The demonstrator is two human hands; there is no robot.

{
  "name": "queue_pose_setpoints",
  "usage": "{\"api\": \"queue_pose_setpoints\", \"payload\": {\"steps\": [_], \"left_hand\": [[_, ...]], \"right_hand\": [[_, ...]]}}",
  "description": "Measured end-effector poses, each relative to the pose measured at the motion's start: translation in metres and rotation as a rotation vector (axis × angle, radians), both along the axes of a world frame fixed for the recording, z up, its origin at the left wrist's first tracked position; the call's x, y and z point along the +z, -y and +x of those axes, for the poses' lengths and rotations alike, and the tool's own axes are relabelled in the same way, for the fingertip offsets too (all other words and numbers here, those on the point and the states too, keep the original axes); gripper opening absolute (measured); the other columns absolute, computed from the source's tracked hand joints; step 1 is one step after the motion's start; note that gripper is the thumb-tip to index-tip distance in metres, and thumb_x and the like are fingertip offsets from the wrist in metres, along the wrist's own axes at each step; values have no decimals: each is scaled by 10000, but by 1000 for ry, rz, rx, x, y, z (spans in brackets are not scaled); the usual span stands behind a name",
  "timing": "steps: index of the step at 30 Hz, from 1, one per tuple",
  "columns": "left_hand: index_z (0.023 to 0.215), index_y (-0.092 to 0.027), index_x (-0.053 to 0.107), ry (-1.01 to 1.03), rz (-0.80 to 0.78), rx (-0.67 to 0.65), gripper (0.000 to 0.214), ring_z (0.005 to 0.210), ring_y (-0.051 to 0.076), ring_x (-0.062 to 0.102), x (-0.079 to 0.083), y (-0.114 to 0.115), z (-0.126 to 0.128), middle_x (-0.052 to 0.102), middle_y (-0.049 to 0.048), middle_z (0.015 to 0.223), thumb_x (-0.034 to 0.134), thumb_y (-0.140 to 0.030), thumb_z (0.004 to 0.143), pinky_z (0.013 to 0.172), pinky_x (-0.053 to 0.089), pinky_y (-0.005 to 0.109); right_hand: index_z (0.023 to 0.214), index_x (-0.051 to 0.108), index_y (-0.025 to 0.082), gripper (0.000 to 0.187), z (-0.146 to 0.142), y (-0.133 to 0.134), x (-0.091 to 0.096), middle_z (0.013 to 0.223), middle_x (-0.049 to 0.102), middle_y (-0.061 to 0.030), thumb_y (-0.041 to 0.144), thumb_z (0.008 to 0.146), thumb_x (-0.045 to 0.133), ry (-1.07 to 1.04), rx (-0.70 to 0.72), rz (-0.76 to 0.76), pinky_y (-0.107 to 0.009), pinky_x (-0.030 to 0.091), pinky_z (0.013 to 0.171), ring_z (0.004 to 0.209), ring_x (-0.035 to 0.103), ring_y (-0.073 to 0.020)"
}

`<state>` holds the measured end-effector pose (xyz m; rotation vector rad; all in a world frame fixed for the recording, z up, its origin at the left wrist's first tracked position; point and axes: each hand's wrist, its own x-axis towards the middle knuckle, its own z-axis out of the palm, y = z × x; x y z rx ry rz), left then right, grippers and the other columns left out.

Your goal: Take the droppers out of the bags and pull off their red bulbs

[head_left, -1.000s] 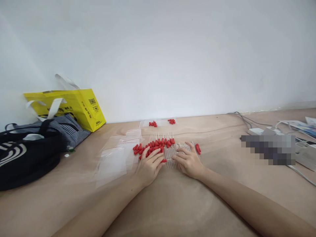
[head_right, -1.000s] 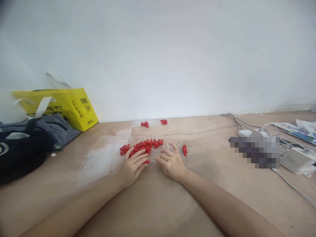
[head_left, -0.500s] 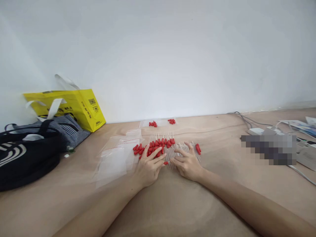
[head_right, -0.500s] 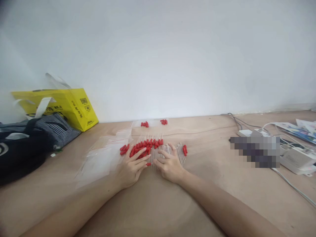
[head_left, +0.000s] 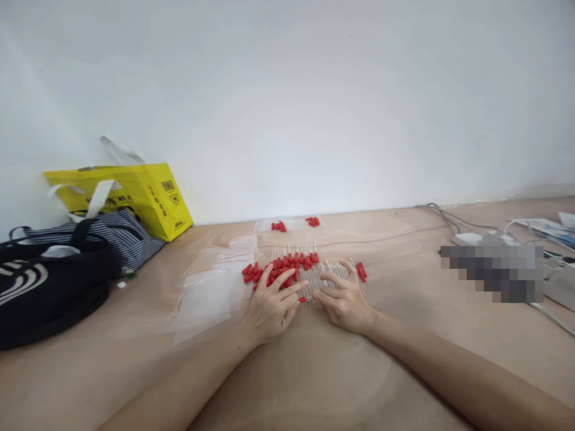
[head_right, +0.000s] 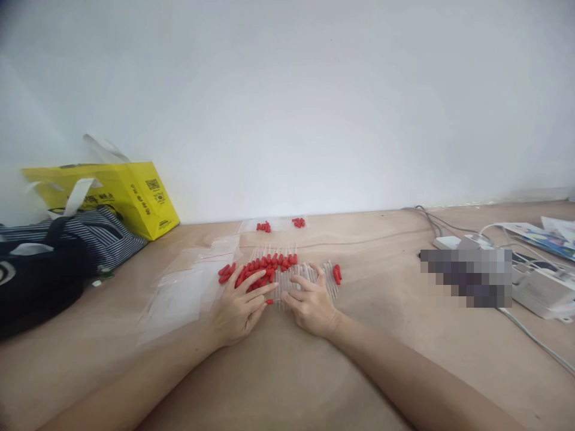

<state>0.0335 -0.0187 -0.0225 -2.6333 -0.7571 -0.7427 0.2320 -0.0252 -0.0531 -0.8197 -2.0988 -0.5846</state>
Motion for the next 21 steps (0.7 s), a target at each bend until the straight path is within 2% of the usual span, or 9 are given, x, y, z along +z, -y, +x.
{"api": "queue_pose_setpoints", "payload": {"steps": [12, 15, 17, 19, 21], "left_hand": [[667, -215, 578, 23, 52, -22, 233, 1102, 215, 451, -2, 1, -8, 621, -25, 1054, 389, -142, 781, 995, 140, 544], [703, -219, 587, 80, 46, 31, 228, 1074, 216, 467, -5, 0, -14, 632, -11, 1027, 389, -154, 795, 984, 166, 536], [753, -220, 597, 116, 32, 64, 198, 1001, 212, 500, -8, 0, -16, 636, 14, 988, 409, -192, 807, 947, 254, 497], [796, -206, 603, 172, 4, 106, 184, 875, 196, 526, -9, 0, -16, 621, 51, 895, 421, -234, 815, 844, 376, 415], [836, -181, 601, 280, -46, 172, 210, 774, 177, 520, -8, -4, -19, 570, 67, 809, 406, -257, 823, 729, 434, 339]], "right_hand": [[775, 596, 225, 211, 5, 3, 1, 564, 596, 46, 83, 733, 446, -7, -6, -23, -465, 144, 924, 871, 542, -143], [765, 603, 224, 172, 11, 1, 4, 584, 603, 34, 132, 767, 458, -65, -83, -48, -420, 183, 890, 840, 538, -145], [778, 610, 226, 150, 14, -2, 4, 604, 609, 20, 183, 794, 468, -104, -160, -73, -363, 236, 818, 774, 532, -139], [798, 615, 223, 150, 16, -8, 3, 626, 609, 0, 215, 807, 466, -129, -255, -111, -312, 268, 715, 697, 514, -135], [801, 612, 209, 170, 20, -16, -1, 638, 595, -17, 196, 810, 443, -144, -338, -180, -278, 280, 635, 641, 497, -133]]}}
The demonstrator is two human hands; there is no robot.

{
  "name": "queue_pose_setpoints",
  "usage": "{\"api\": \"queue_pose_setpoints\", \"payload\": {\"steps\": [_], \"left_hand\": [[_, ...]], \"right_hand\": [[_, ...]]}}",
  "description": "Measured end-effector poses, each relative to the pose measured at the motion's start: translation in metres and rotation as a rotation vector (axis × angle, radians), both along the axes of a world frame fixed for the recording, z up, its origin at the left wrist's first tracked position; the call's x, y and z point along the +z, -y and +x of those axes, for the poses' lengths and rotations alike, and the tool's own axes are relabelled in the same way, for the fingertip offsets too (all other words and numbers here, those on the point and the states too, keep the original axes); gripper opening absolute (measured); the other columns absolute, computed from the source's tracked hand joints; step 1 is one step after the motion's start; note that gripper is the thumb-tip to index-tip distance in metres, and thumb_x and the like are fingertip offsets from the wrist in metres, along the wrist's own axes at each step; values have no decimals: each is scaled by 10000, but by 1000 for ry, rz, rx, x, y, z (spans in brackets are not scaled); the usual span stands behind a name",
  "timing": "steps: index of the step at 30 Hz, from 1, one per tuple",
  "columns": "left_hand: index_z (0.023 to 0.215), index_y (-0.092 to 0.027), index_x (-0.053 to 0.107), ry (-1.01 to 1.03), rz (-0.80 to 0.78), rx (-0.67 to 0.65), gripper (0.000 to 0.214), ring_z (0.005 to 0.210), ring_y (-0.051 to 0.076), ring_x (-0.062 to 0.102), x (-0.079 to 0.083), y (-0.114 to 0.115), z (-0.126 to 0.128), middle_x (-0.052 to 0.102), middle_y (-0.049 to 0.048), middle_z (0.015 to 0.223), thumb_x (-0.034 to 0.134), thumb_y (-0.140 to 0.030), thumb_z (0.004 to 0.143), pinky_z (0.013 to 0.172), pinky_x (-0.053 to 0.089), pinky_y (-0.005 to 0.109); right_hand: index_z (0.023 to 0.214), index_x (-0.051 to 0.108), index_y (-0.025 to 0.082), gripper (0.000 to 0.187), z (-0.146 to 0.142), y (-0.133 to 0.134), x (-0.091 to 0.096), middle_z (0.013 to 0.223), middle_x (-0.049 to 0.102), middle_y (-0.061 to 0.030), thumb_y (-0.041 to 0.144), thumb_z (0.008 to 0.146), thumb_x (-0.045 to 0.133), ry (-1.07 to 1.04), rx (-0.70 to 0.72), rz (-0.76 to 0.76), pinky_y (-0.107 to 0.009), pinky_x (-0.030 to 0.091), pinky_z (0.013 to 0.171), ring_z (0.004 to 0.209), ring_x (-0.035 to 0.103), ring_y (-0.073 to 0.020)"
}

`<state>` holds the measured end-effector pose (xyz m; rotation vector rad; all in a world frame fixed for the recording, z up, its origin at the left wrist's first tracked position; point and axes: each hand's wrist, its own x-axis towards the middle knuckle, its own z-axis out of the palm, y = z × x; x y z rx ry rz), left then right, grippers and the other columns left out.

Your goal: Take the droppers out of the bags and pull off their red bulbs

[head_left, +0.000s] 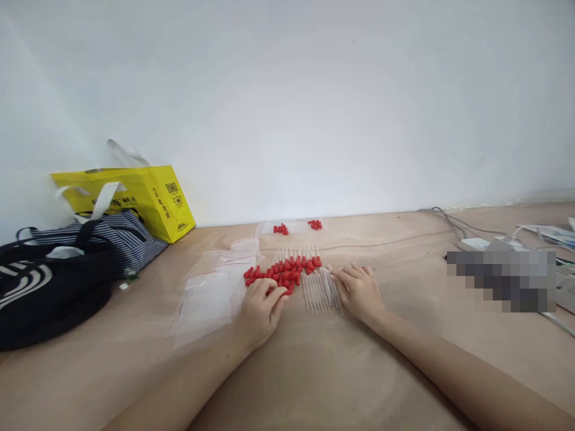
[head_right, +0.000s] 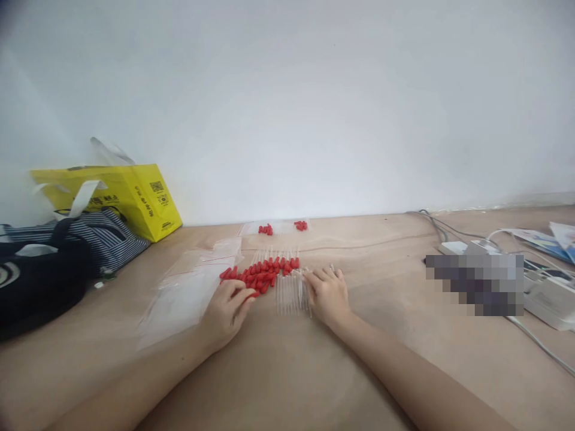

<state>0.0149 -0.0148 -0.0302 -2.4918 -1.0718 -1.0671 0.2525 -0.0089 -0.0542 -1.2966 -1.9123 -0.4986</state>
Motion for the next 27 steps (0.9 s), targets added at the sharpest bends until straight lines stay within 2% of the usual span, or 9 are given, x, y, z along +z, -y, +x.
{"api": "queue_pose_setpoints", "payload": {"steps": [4, 6, 9, 12, 15, 20, 24, 27], "left_hand": [[939, -179, 563, 201, -205, 150, 247, 661, 151, 522, 7, -17, -17, 520, 34, 728, 389, -305, 817, 625, 448, 280], [952, -187, 524, 275, -324, 279, 246, 586, 141, 523, 11, -27, -30, 529, 2, 666, 438, -339, 779, 583, 439, 268], [865, -197, 457, 353, -440, 420, 233, 525, 135, 524, 12, -36, -45, 536, -35, 591, 492, -381, 728, 534, 412, 247], [732, -208, 408, 278, -495, 417, 215, 515, 130, 514, 8, -36, -49, 536, -40, 585, 494, -404, 715, 509, 381, 234], [684, -207, 401, 210, -505, 402, 243, 524, 128, 504, 4, -35, -47, 538, -31, 606, 485, -433, 716, 513, 373, 235], [667, -195, 464, 216, -514, 387, 285, 551, 137, 522, 4, -35, -47, 559, -12, 602, 390, -454, 763, 542, 388, 237], [668, -190, 507, 149, -394, 452, 300, 563, 150, 521, 9, -38, -51, 560, -4, 593, 342, -410, 788, 561, 384, 251], [677, -187, 556, 41, -284, 456, 288, 709, 175, 537, 15, -44, -47, 584, 23, 672, 361, -371, 782, 673, 396, 273]], "right_hand": [[787, 581, 175, 225, 12, -16, -13, 662, 544, -30, 83, 776, 375, -57, -37, -130, -229, 325, 567, 598, 494, -124], [734, 562, 169, 225, 17, -21, -19, 675, 526, -36, 53, 755, 369, -58, -28, -154, -219, 343, 561, 608, 496, -125], [664, 536, 167, 222, 18, -24, -24, 684, 509, -42, 31, 731, 374, -37, -4, -181, -220, 361, 570, 632, 498, -130], [659, 535, 158, 225, 15, -23, -25, 689, 502, -52, 13, 710, 371, -32, -8, -213, -229, 372, 591, 660, 498, -138], [701, 552, 149, 233, 13, -21, -23, 711, 506, -61, 1, 690, 372, -41, -20, -238, -239, 375, 619, 694, 496, -149], [778, 568, 152, 227, 10, -17, -19, 780, 515, -65, 28, 690, 399, -41, -39, -315, -242, 364, 658, 733, 493, -151], [811, 579, 151, 212, 9, -15, -17, 804, 526, -75, 68, 724, 404, -37, -64, -327, -240, 353, 647, 740, 499, -157], [854, 590, 159, 219, 9, -13, -14, 836, 545, -81, 113, 755, 401, -29, -110, -286, -250, 336, 630, 720, 510, -156]]}}
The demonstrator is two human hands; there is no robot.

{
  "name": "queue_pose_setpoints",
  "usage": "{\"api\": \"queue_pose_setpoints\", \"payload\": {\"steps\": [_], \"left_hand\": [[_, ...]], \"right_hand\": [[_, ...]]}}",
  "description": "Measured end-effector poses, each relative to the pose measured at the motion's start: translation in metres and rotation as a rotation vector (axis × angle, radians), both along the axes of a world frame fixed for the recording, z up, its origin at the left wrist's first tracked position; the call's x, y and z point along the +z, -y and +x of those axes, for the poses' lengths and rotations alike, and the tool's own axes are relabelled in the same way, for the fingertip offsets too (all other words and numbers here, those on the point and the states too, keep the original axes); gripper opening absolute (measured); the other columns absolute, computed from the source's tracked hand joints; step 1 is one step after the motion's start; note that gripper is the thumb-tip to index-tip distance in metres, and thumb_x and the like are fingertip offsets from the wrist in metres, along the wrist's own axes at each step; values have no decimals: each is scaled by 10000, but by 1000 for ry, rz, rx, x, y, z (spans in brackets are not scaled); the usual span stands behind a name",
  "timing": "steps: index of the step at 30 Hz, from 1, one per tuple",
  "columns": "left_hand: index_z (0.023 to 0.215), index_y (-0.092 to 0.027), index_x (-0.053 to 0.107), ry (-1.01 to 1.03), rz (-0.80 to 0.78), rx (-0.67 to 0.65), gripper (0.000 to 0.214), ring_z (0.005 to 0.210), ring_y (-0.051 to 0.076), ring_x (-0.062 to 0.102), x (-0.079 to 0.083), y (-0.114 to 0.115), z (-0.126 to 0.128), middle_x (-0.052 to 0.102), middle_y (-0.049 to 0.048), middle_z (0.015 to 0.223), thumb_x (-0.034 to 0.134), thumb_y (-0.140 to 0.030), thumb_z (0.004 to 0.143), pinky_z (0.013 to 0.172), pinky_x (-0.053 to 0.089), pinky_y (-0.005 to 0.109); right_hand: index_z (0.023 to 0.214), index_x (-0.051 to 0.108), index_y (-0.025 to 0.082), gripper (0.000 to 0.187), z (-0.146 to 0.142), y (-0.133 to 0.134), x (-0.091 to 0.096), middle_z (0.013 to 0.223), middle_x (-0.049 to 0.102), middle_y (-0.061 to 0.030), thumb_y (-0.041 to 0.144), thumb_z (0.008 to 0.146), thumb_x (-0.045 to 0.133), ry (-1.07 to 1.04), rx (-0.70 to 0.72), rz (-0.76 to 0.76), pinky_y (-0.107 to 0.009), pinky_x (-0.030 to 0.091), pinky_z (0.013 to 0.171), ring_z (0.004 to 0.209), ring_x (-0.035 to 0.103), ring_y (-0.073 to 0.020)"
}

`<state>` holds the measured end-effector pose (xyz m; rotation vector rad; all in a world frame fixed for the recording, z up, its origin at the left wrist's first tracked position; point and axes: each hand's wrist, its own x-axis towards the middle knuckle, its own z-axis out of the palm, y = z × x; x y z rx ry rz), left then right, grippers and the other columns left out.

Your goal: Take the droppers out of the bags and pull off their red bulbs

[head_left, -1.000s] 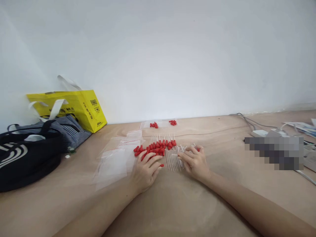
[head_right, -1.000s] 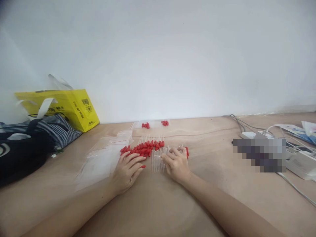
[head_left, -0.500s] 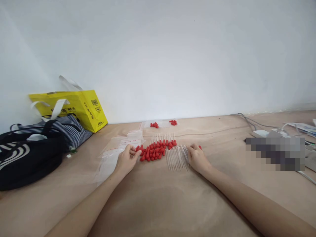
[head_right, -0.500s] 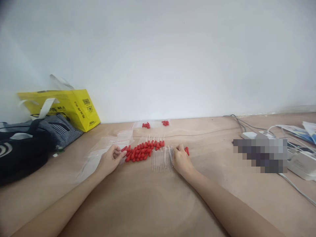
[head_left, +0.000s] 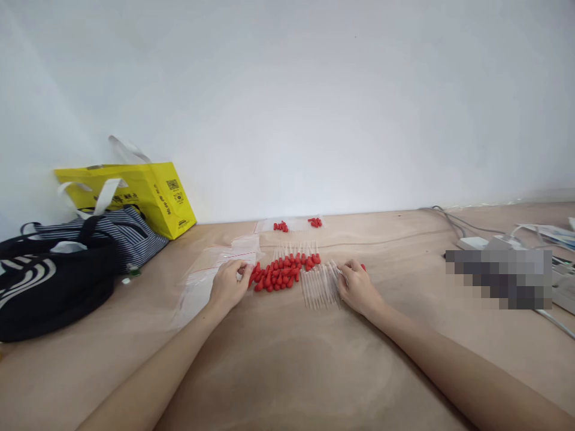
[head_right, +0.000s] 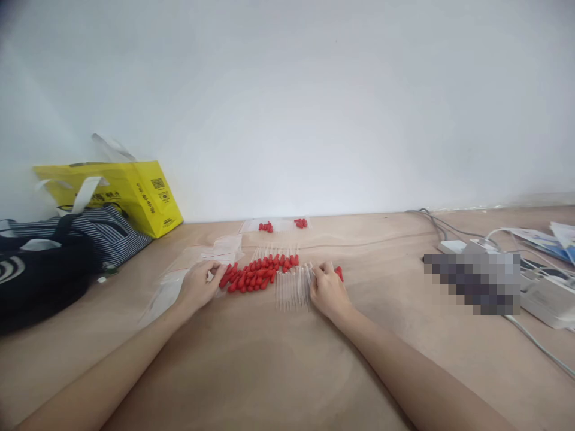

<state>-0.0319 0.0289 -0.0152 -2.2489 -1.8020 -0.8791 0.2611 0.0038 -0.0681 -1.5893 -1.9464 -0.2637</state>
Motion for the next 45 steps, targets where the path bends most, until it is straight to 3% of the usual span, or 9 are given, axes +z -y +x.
{"api": "queue_pose_setpoints", "payload": {"steps": [5, 14, 24, 28, 31, 34, 37, 41, 45], "left_hand": [[720, -226, 636, -217, -163, 119, 198, 908, 243, 503, 13, -21, 26, 594, 55, 849, 455, -306, 703, 781, 372, 352], [761, -149, 659, -226, -446, 255, 292, 993, 355, 491, 17, -75, 57, 609, 166, 978, 560, -368, 595, 820, 339, 442], [899, -150, 616, -118, -540, 306, 373, 1036, 401, 454, 19, -84, 66, 581, 194, 1044, 521, -435, 677, 763, 366, 472], [809, -163, 584, -81, -450, 194, 237, 901, 295, 545, 39, -68, 63, 628, 124, 846, 423, -332, 771, 722, 393, 372], [856, -172, 516, -54, -364, 31, 246, 778, 205, 565, 44, -32, 62, 612, 68, 803, 298, -285, 838, 669, 398, 301], [880, -193, 458, -38, -312, -135, 193, 685, 157, 550, 29, 9, 61, 594, 11, 745, 289, -283, 855, 641, 391, 268], [820, -187, 458, -64, -119, -420, 136, 712, 163, 533, 4, 35, 58, 591, 17, 767, 335, -240, 844, 713, 365, 310], [812, -182, 471, -92, 38, -492, 93, 706, 173, 512, -19, 41, 60, 586, 28, 760, 390, -226, 825, 692, 358, 319], [790, -180, 481, -59, 159, -529, 105, 674, 165, 503, -23, 40, 71, 582, 23, 723, 403, -241, 826, 675, 366, 313]], "right_hand": [[856, 616, 196, 216, 1, 7, 9, 852, 584, -52, 197, 786, 411, 62, -104, 96, -280, 274, 638, 679, 525, -143], [814, 638, 207, 210, 4, 9, 10, 841, 608, -36, 235, 785, 432, 52, -108, 193, -276, 203, 608, 632, 505, -118], [788, 635, 214, 183, 5, 9, 13, 827, 617, -21, 203, 758, 455, -54, -141, 198, -286, 202, 629, 668, 529, -127], [793, 626, 215, 177, 5, 9, 12, 816, 614, -18, 207, 765, 451, -81, -127, 217, -291, 225, 638, 688, 535, -138], [837, 612, 209, 177, 4, 9, 13, 799, 611, -25, 228, 784, 444, -122, -67, 248, -299, 259, 661, 749, 534, -164], [950, 577, 185, 224, 1, 13, 15, 863, 607, -53, 281, 816, 425, -158, 74, 279, -305, 308, 691, 816, 519, -179], [1080, 518, 169, 310, -7, 21, 20, 974, 587, -81, 322, 828, 420, -101, 240, 273, -323, 340, 741, 886, 504, -187], [1095, 525, 203, 306, -20, 30, 25, 1015, 594, -64, 322, 823, 451, 68, 412, 264, -379, 307, 860, 978, 484, -192], [1035, 565, 228, 246, -30, 29, 21, 920, 642, -28, 294, 810, 488, 142, 472, 319, -439, 216, 955, 960, 508, -175]]}}
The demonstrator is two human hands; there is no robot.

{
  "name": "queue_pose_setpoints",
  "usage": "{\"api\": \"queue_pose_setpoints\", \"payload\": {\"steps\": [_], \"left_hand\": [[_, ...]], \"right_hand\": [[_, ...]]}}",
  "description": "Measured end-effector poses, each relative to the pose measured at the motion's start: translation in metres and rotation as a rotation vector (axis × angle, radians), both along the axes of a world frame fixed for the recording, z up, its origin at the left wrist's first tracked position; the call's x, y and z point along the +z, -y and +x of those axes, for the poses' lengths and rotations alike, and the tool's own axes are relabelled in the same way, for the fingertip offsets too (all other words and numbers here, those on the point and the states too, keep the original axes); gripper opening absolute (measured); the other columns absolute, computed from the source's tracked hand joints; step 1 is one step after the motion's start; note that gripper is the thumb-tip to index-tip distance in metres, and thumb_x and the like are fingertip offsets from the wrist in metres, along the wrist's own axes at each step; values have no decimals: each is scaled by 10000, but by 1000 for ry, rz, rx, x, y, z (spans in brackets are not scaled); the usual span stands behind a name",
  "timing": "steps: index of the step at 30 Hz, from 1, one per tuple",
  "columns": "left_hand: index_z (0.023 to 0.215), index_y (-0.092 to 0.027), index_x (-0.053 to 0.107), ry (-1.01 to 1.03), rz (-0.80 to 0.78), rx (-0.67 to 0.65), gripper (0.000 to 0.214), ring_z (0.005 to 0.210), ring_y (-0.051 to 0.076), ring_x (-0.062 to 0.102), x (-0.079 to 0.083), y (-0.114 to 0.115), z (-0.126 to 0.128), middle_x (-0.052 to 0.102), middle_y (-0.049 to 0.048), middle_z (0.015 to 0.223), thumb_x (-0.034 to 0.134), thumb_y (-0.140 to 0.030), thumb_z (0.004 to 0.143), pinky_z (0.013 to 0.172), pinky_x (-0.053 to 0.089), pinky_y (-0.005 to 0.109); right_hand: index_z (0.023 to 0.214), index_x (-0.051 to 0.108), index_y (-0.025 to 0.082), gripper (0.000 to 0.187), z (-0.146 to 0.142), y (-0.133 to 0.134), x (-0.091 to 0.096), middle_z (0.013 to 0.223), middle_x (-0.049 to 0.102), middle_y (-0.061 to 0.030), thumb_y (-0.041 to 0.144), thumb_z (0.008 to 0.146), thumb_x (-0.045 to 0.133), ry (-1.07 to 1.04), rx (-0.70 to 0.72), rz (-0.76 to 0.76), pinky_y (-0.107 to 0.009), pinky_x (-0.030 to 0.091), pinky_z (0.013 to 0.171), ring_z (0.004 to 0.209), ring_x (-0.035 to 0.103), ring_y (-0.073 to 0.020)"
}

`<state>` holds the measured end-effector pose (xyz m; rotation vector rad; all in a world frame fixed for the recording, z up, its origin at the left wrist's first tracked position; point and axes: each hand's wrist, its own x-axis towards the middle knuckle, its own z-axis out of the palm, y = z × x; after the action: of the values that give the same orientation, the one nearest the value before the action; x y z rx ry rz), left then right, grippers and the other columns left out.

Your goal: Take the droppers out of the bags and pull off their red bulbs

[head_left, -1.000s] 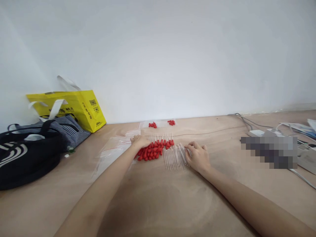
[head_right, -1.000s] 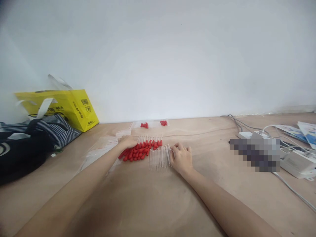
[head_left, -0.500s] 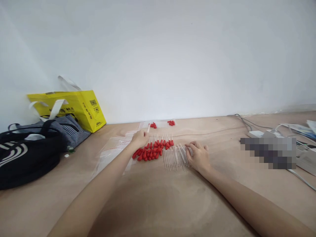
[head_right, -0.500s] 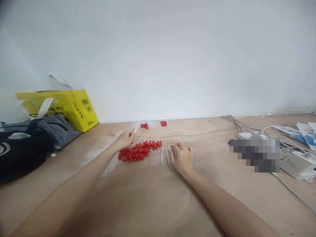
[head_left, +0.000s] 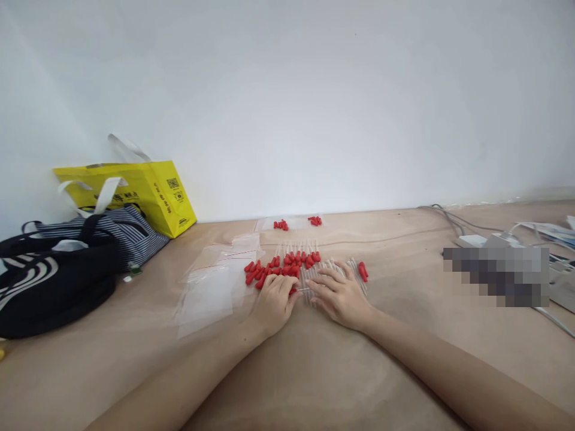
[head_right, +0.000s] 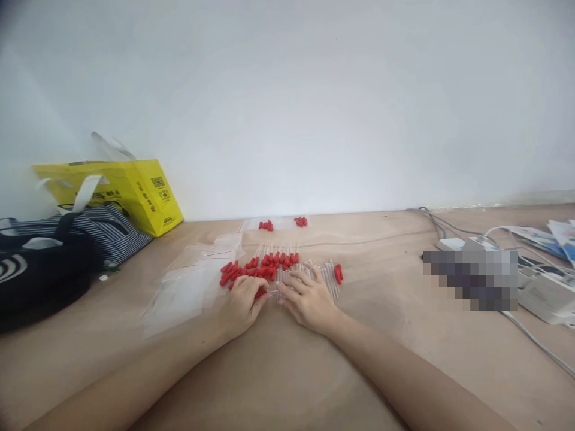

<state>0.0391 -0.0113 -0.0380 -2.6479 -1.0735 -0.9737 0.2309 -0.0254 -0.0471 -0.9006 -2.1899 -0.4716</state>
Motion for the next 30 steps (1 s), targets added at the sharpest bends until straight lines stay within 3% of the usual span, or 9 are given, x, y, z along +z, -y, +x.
{"api": "queue_pose_setpoints", "payload": {"steps": [4, 8, 12, 16, 22, 30], "left_hand": [[773, -177, 504, 49, 63, -37, 145, 652, 150, 513, 1, 3, 6, 589, 16, 697, 396, -246, 843, 693, 375, 313], [912, -184, 558, -6, 89, -57, 169, 844, 179, 552, 1, 2, 1, 639, 37, 861, 426, -264, 844, 810, 365, 359], [970, -186, 576, -36, 173, -80, 194, 1021, 201, 521, -1, 0, -3, 633, 38, 1015, 428, -207, 846, 932, 294, 438], [977, -148, 571, -75, 221, -130, 211, 1075, 207, 499, -1, 2, -2, 624, 64, 1044, 407, -146, 844, 961, 280, 481], [867, -143, 601, -165, 211, -139, 212, 1114, 220, 466, 4, 4, -3, 610, 92, 1066, 392, -129, 839, 994, 221, 530], [924, -201, 605, -205, 180, -157, 220, 1138, 235, 437, 10, 6, -7, 610, 48, 1073, 410, -162, 831, 994, 130, 589]], "right_hand": [[966, 591, 227, 201, -3, -5, -7, 797, 664, 1, 190, 811, 469, -10, 17, 48, -455, 181, 982, 925, 528, -159], [868, 607, 206, 227, -1, -7, -10, 753, 663, 4, 95, 794, 423, -20, -1, 55, -435, 199, 987, 891, 542, -145], [854, 605, 193, 183, -2, -6, -10, 772, 665, 0, 119, 790, 450, -26, -3, 68, -423, 212, 990, 875, 553, -137], [924, 596, 222, 171, -5, -7, -9, 814, 678, -2, 183, 808, 477, -24, 16, 70, -484, 139, 1005, 956, 540, -153], [824, 603, 224, 206, -3, -4, -9, 623, 652, 22, 103, 789, 441, 29, 14, 68, -515, 92, 1009, 1012, 521, -151], [835, 601, 237, 208, -3, 1, -8, 630, 650, 33, 118, 795, 434, 19, 27, 105, -493, 89, 1020, 1025, 510, -146]]}}
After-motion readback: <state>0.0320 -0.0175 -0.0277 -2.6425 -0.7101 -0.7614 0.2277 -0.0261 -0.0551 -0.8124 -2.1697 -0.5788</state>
